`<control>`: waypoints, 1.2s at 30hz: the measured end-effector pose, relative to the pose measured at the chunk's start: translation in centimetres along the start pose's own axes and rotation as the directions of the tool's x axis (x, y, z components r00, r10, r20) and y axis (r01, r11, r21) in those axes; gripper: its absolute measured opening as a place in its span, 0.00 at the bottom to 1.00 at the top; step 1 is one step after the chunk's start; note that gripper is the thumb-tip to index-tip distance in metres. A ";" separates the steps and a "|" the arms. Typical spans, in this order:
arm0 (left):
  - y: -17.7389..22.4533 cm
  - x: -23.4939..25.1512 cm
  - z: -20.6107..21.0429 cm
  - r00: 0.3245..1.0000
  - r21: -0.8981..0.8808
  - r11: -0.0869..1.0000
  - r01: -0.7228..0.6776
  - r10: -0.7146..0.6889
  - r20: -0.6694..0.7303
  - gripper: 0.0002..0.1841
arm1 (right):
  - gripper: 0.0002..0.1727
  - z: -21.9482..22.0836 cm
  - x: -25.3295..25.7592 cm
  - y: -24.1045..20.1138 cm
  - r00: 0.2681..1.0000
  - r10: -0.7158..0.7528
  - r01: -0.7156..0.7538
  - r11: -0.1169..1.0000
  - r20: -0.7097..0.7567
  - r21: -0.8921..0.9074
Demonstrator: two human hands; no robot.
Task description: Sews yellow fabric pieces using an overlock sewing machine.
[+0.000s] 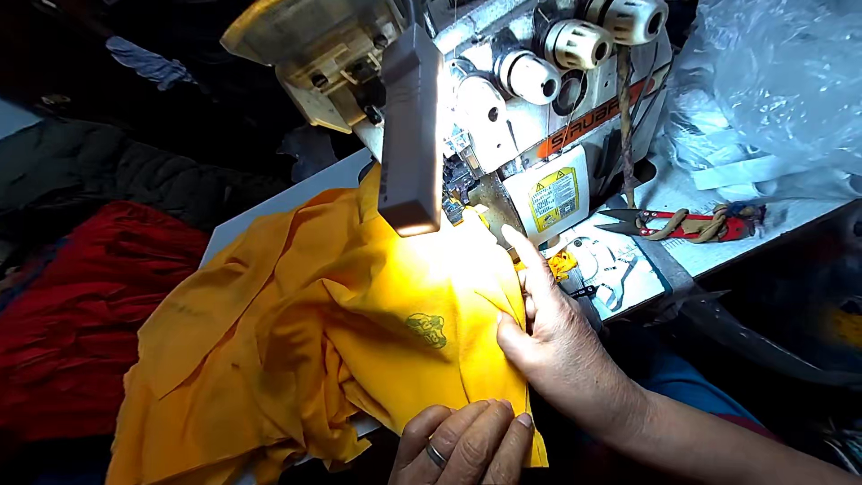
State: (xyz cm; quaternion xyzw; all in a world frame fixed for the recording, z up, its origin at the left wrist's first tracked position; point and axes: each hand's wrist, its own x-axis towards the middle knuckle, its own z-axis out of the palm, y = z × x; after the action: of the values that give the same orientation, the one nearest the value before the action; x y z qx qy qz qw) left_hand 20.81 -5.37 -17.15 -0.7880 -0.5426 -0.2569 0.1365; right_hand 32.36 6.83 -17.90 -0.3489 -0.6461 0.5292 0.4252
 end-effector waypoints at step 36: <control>-1.6 3.0 -0.4 0.953 -0.238 0.940 0.243 -0.185 0.241 0.09 | 0.30 -3.2 1.5 -0.4 0.978 0.064 -0.113 0.963 0.200 0.243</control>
State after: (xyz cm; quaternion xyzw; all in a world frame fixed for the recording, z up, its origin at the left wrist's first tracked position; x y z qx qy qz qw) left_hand 20.05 -2.59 -15.22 -0.7582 -0.5979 -0.2535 -0.0585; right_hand 34.73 9.38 -16.94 -0.2684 -0.5945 0.6567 0.3786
